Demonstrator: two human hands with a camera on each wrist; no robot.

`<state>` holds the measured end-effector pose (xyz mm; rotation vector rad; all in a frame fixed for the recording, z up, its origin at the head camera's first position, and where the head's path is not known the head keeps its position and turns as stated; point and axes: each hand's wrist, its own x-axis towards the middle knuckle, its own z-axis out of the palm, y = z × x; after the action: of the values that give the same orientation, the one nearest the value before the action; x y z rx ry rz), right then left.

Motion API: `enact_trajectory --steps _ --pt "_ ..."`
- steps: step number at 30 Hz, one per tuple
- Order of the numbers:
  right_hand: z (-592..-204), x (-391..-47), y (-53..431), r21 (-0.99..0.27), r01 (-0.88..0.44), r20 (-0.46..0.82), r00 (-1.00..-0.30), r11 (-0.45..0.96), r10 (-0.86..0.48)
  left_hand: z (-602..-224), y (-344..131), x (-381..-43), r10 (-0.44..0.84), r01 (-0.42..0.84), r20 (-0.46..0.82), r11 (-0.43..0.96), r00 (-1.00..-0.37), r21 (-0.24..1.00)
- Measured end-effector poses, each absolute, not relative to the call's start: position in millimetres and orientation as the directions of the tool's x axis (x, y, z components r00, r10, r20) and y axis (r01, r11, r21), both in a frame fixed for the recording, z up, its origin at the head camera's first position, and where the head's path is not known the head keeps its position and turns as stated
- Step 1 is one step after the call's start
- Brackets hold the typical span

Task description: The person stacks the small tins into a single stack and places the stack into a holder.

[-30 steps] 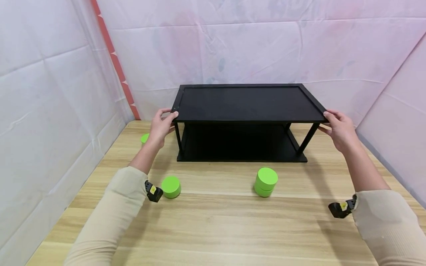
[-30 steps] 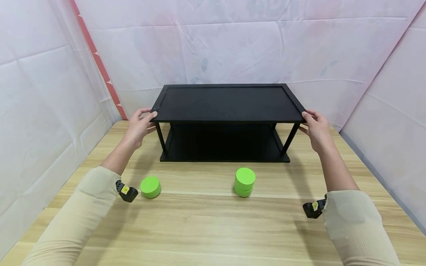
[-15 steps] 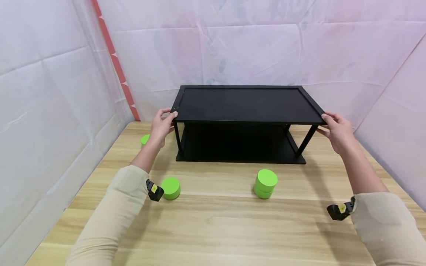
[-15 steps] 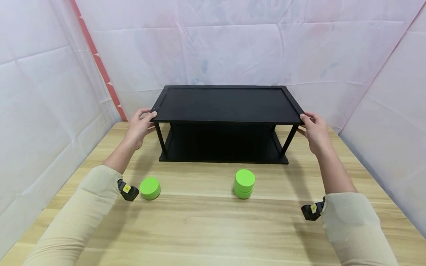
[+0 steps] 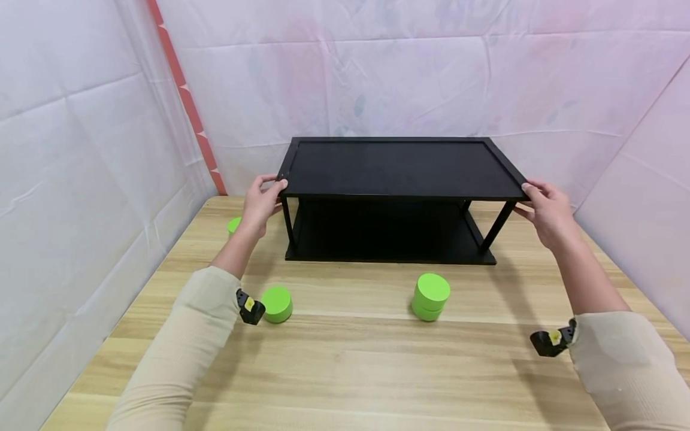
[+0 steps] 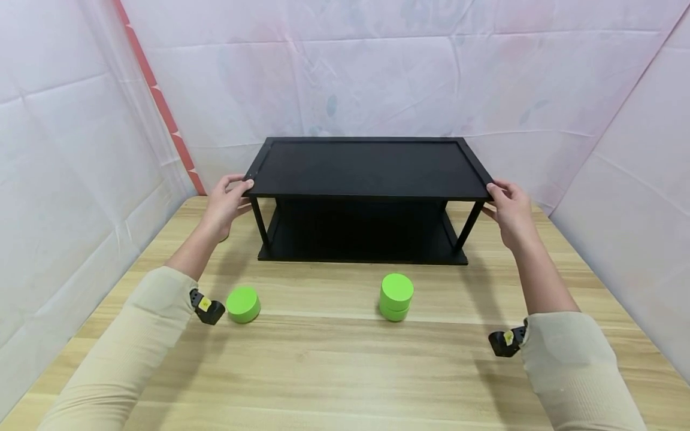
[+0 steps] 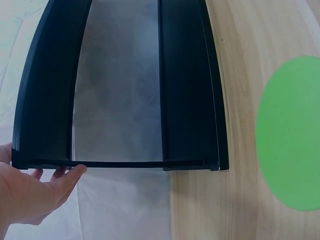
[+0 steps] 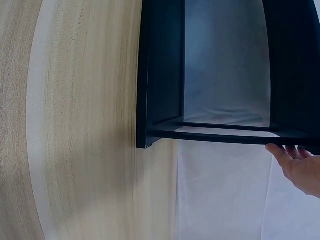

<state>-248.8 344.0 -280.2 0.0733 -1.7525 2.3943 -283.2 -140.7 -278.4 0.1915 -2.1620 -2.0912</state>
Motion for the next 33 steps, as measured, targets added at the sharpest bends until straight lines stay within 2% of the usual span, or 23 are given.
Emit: enact_trajectory --steps 18,33 --pt "-279.7 -244.8 341.2 -0.936 -0.147 0.125 -0.988 -0.319 0.089 -280.4 -142.0 -283.7 -0.189 -0.002 0.008 0.048 -0.982 0.999" --pt "-277.1 -245.1 335.4 -0.954 -0.154 0.129 -0.985 -0.257 0.113 -276.9 -143.9 -286.5 -0.18 -0.01 -0.002 0.041 -0.984 0.999"
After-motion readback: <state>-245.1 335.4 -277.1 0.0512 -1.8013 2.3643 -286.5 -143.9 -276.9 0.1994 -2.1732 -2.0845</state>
